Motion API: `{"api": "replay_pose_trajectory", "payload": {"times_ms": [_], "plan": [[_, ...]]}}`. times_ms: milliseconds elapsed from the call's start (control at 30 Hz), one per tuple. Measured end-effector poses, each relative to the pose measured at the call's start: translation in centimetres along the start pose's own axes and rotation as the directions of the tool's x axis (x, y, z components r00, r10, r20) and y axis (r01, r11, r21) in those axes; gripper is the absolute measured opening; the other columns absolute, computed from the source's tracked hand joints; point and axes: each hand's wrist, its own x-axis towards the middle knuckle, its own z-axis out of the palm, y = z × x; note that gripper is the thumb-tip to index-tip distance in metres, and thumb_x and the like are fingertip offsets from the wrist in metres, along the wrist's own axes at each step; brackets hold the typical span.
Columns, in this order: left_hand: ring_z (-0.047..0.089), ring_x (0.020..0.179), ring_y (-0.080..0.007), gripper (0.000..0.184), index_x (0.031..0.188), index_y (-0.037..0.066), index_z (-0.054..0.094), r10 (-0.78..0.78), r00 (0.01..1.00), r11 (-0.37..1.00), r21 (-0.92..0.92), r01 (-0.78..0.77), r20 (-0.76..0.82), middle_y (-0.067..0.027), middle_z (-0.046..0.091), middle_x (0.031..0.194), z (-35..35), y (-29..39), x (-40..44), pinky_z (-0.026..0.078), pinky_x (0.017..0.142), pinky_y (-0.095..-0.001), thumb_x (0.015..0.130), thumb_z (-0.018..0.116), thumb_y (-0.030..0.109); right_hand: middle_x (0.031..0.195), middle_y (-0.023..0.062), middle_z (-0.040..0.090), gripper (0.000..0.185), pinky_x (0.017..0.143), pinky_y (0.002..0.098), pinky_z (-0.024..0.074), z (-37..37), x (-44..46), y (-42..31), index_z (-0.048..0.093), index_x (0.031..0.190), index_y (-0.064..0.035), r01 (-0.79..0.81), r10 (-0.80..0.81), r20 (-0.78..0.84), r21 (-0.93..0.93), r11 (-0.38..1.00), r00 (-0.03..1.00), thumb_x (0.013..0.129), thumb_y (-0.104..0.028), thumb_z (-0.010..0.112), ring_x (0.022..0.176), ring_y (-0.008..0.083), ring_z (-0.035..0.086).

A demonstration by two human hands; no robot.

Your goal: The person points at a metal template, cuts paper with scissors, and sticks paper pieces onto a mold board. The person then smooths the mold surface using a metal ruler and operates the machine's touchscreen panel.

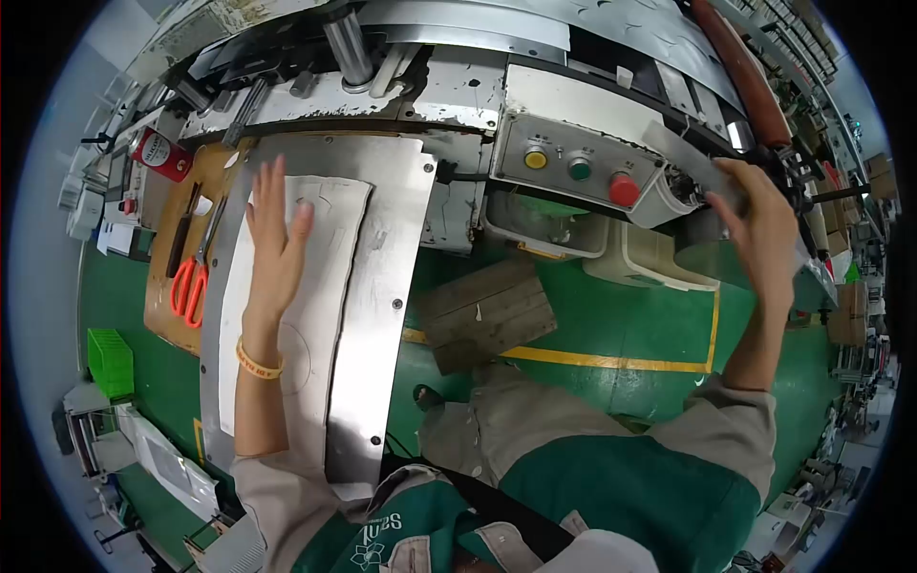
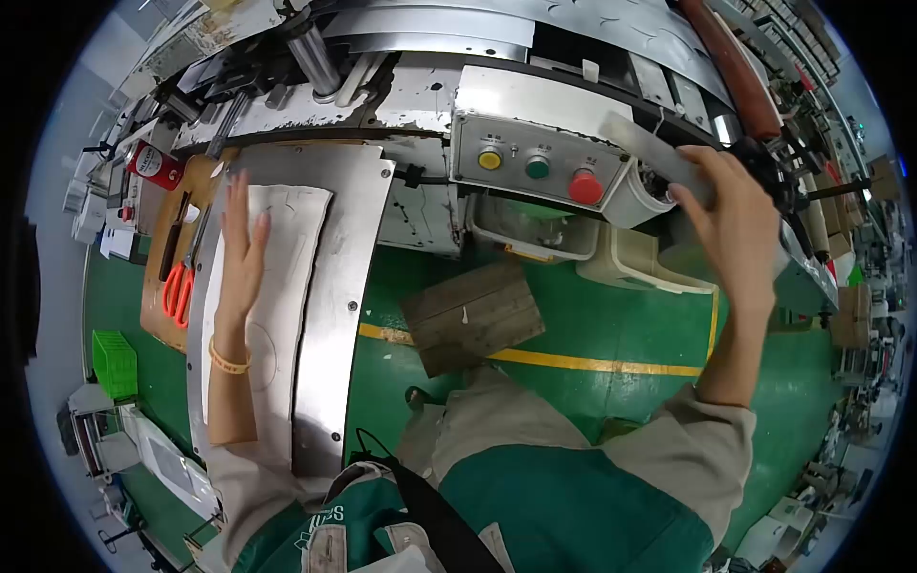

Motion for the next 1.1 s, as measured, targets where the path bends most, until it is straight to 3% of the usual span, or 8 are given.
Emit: {"api": "replay_pose_trajectory", "payload": {"times_ms": [367, 533, 633, 700, 767, 833, 933, 1100], "plan": [[0.029, 0.139, -0.0270, 0.052, 0.140, 0.002, 0.040, 0.009, 0.966, 0.974, -0.218, -0.067, -0.258, -0.0155, 0.035, 0.148, -8.8, 9.2, -8.6, 0.021, 0.113, -0.0394, 0.096, 0.048, 0.029, 0.079, 0.0139, 0.068, 0.019, 0.066, 0.0398, 0.0541, 6.1, 7.3, 7.9, 0.069, 0.075, -0.0070, 0.428, -0.073, 0.600, -0.476, 0.768, 0.797, 0.060, -0.017, 0.076, 0.077, 0.0297, 0.068], [0.029, 0.139, -0.0299, 0.054, 0.137, 0.004, 0.044, -0.078, 0.926, 0.996, -0.078, 0.052, -0.369, -0.0160, 0.035, 0.148, -13.4, 10.0, -16.8, 0.022, 0.112, -0.0432, 0.091, 0.055, 0.029, 0.075, 0.0129, 0.066, 0.027, 0.078, 0.0402, 0.0501, 10.4, 6.9, 10.8, 0.068, 0.072, -0.0083, 0.511, -0.366, 0.361, -0.518, 0.686, 0.858, 0.056, -0.026, 0.082, 0.078, 0.0296, 0.067], [0.030, 0.138, -0.0307, 0.053, 0.136, 0.004, 0.045, -0.185, 0.867, 0.982, -0.056, 0.180, -0.462, -0.0165, 0.036, 0.147, -16.1, 8.6, -23.6, 0.021, 0.112, -0.0437, 0.091, 0.054, 0.029, 0.086, 0.0080, 0.068, 0.019, 0.082, 0.0402, 0.0474, 12.5, 7.9, 13.5, 0.068, 0.081, -0.0101, 0.493, -0.214, 0.470, -0.619, 0.612, 0.856, 0.066, -0.019, 0.076, 0.086, 0.0262, 0.066], [0.031, 0.138, -0.0307, 0.051, 0.136, 0.003, 0.046, -0.292, 0.803, 0.952, -0.073, 0.299, -0.519, -0.0163, 0.037, 0.146, -17.3, 7.4, -28.6, 0.021, 0.112, -0.0432, 0.091, 0.053, 0.028, 0.103, 0.0125, 0.067, 0.026, 0.089, 0.0407, 0.0463, 6.1, 7.4, 4.8, 0.067, 0.100, -0.0061, 0.363, -0.011, 0.471, -0.666, 0.652, 0.882, 0.077, -0.017, 0.070, 0.098, 0.0293, 0.064], [0.031, 0.138, -0.0292, 0.048, 0.136, 0.003, 0.046, -0.360, 0.756, 0.926, -0.107, 0.363, -0.547, -0.0159, 0.037, 0.146, -18.7, 6.1, -33.4, 0.022, 0.112, -0.0416, 0.093, 0.051, 0.025, 0.124, 0.0156, 0.059, 0.045, 0.100, 0.0385, 0.0412, 0.0, 7.3, -4.0, 0.061, 0.118, -0.0029, 0.465, -0.458, 0.076, -0.157, 0.872, 0.885, 0.080, -0.024, 0.071, 0.118, 0.0308, 0.054], [0.031, 0.138, -0.0282, 0.046, 0.137, 0.003, 0.044, -0.451, 0.699, 0.886, -0.188, 0.423, -0.555, -0.0157, 0.038, 0.146, -19.5, 3.5, -38.3, 0.022, 0.113, -0.0401, 0.095, 0.050, 0.021, 0.145, 0.0136, 0.040, 0.048, 0.111, 0.0360, 0.0278, -6.2, 6.3, -17.1, 0.045, 0.139, -0.0074, 0.527, -0.478, -0.245, 0.207, 0.825, 0.844, 0.097, -0.032, 0.048, 0.137, 0.0259, 0.034], [0.031, 0.137, -0.0274, 0.046, 0.138, 0.001, 0.041, -0.592, 0.606, 0.806, -0.393, 0.443, -0.531, -0.0154, 0.038, 0.145, -19.0, 1.1, -44.0, 0.022, 0.113, -0.0387, 0.096, 0.049, 0.017, 0.145, 0.0136, 0.039, 0.047, 0.110, 0.0403, 0.0259, -8.3, 10.1, -28.6, 0.042, 0.140, -0.0099, 0.881, -0.655, -0.629, 0.106, 0.460, 0.418, 0.101, -0.035, 0.035, 0.135, 0.0273, 0.034], [0.033, 0.136, -0.0271, 0.048, 0.140, 0.000, 0.037, -0.754, 0.510, 0.655, -0.523, 0.545, -0.414, -0.0150, 0.038, 0.145, -19.2, -0.9, -51.0, 0.023, 0.112, -0.0373, 0.096, 0.050, 0.016, 0.150, 0.0122, 0.030, 0.057, 0.111, 0.0506, 0.0140, 11.7, 6.9, -41.9, 0.035, 0.144, -0.0155, 0.487, -0.505, -0.069, 0.406, 0.774, 0.860, 0.097, -0.048, 0.034, 0.139, 0.0324, 0.022]]}}
